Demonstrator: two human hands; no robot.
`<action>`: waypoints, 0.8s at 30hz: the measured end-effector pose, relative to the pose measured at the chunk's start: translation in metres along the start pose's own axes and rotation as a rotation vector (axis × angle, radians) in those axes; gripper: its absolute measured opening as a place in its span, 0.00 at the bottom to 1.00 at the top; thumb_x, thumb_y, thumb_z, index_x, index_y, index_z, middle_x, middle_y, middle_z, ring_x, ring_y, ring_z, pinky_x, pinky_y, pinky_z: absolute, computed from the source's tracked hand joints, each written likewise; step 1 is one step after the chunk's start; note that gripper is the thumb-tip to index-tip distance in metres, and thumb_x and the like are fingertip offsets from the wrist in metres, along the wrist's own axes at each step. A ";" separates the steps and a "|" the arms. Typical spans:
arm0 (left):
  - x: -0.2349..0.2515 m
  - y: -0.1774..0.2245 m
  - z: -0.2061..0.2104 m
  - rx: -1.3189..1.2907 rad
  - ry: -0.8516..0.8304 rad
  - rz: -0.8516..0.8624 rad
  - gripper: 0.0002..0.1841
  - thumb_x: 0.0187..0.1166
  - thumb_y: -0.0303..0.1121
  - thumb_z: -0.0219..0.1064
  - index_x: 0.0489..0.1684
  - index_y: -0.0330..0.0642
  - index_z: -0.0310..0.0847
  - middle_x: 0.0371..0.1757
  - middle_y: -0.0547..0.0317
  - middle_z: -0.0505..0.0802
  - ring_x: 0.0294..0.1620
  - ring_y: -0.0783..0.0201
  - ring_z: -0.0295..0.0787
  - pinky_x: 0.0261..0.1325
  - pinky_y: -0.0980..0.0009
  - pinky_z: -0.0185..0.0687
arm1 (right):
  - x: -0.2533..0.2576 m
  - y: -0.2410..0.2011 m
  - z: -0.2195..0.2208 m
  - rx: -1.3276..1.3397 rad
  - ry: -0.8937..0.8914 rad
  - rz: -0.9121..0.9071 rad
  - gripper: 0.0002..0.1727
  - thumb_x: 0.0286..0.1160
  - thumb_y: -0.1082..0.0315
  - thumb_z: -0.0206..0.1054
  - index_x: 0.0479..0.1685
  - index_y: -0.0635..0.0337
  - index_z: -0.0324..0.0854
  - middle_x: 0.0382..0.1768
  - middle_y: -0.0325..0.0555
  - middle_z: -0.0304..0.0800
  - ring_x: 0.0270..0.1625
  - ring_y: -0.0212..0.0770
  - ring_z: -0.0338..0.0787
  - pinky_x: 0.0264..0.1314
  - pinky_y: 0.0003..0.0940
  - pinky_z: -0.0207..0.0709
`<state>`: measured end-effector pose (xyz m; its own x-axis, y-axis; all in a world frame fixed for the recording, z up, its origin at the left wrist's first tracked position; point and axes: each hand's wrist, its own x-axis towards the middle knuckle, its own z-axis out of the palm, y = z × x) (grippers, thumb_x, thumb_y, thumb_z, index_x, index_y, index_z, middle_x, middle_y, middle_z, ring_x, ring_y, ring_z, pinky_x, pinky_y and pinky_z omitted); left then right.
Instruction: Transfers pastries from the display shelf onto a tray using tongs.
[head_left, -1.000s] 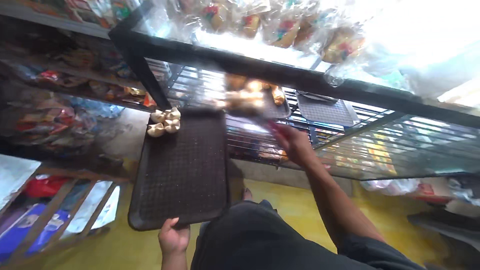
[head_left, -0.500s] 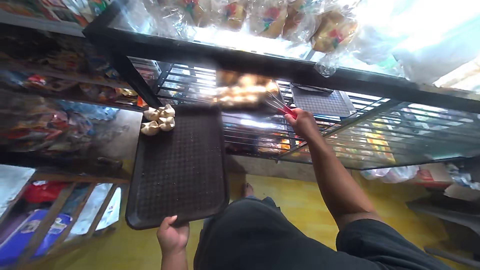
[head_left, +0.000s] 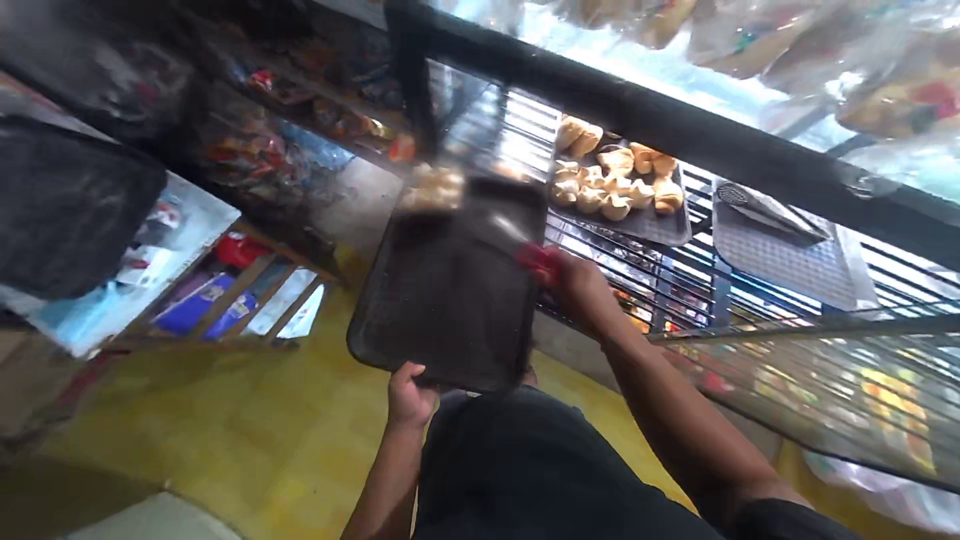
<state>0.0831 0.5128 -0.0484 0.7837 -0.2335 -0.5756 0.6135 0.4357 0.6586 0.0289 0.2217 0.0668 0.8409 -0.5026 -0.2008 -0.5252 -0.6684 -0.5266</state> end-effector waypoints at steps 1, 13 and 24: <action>-0.002 0.001 0.001 0.000 0.000 -0.008 0.14 0.65 0.22 0.50 0.45 0.43 0.74 0.38 0.56 0.93 0.39 0.63 0.94 0.41 0.62 0.91 | 0.013 -0.008 0.010 -0.011 -0.006 -0.011 0.21 0.84 0.55 0.66 0.65 0.60 0.84 0.46 0.58 0.93 0.51 0.60 0.93 0.58 0.65 0.83; 0.001 -0.003 -0.002 0.010 -0.042 0.034 0.13 0.65 0.26 0.50 0.39 0.49 0.78 0.35 0.63 0.95 0.38 0.68 0.94 0.40 0.65 0.92 | -0.012 0.012 -0.008 0.052 0.050 -0.046 0.17 0.85 0.56 0.66 0.62 0.56 0.87 0.43 0.53 0.94 0.47 0.53 0.94 0.54 0.59 0.85; 0.012 0.000 -0.001 0.058 -0.063 0.045 0.14 0.64 0.25 0.50 0.42 0.49 0.77 0.37 0.63 0.94 0.40 0.67 0.94 0.42 0.63 0.92 | -0.110 0.138 -0.097 -0.109 0.376 0.531 0.19 0.89 0.56 0.62 0.58 0.64 0.85 0.41 0.63 0.92 0.46 0.63 0.92 0.52 0.68 0.81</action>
<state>0.0928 0.5114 -0.0557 0.8138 -0.2699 -0.5147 0.5811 0.3962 0.7109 -0.1480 0.1317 0.0963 0.3715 -0.9233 -0.0976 -0.8827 -0.3187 -0.3453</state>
